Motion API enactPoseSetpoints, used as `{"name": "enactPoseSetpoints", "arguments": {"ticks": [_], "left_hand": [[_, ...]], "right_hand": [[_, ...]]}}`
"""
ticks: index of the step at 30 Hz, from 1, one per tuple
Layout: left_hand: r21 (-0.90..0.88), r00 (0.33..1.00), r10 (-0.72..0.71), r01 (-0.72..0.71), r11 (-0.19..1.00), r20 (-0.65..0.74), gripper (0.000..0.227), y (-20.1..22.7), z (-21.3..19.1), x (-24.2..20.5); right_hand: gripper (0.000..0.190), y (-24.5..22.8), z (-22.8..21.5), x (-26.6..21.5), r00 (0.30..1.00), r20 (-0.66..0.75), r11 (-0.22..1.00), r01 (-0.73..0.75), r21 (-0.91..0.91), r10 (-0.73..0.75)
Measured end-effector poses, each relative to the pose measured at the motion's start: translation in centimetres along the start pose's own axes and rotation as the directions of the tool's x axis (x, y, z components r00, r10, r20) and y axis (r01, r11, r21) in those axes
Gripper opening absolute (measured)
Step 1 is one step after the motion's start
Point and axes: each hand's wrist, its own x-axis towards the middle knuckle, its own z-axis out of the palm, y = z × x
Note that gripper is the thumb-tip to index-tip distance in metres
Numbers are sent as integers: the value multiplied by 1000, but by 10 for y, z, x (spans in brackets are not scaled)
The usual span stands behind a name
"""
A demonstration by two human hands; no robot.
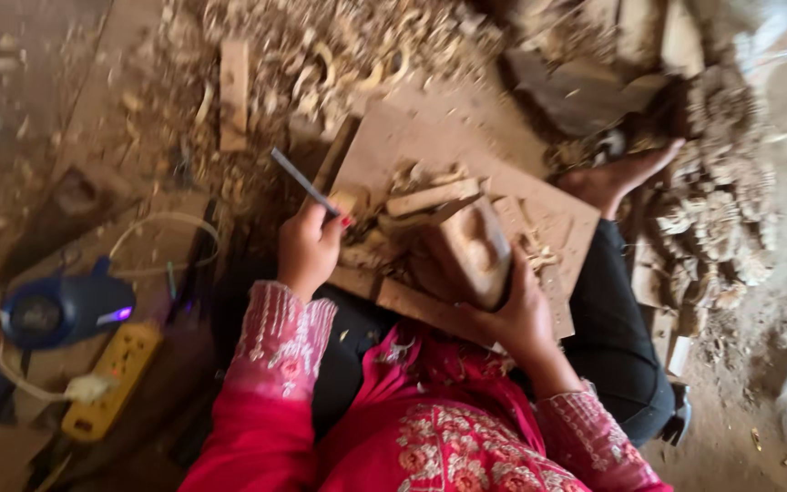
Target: The person carves a floral design into a rectangular wooden board using a chisel and a wooden mallet. They repeatedly strike the chisel to remove wood shavings and refine the details of the carving.
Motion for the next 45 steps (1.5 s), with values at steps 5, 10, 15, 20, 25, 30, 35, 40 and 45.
{"name": "enactPoseSetpoints", "arguments": {"ticks": [5,10,15,20,25,30,35,40,45], "left_hand": [[-61,988,-152,151,987,-21,5,7,2,-6],[-454,872,-487,451,769,42,3,0,-4,-6],[-47,985,105,-113,993,-134,1,19,-5,-48],[-60,922,215,-247,967,-321,18,36,4,-87],[131,952,253,-232,964,-174,22,38,17,-92],[277,917,389,-352,894,-92,26,41,14,-95],[293,932,358,-327,898,-58,33,49,10,-88],[253,929,360,-331,909,-81,32,52,8,-84],[267,931,357,-327,906,-73,31,54,8,-83]], "right_hand": [[110,-16,-9,1,998,44,997,-38,61,35],[110,-12,-4,0,1000,8,1000,11,29,-11],[112,-8,0,1,999,-20,999,42,-13,-43],[110,-7,-2,-3,997,-25,997,76,-12,-76],[111,-6,0,-4,1000,-13,999,-2,-38,1],[112,-1,3,-5,999,-37,999,36,-33,-37],[115,2,2,-4,999,-34,995,7,-98,-11],[112,0,2,-5,999,-26,997,17,-78,-19],[112,-1,0,-6,1000,-20,997,15,-76,-17]]}}
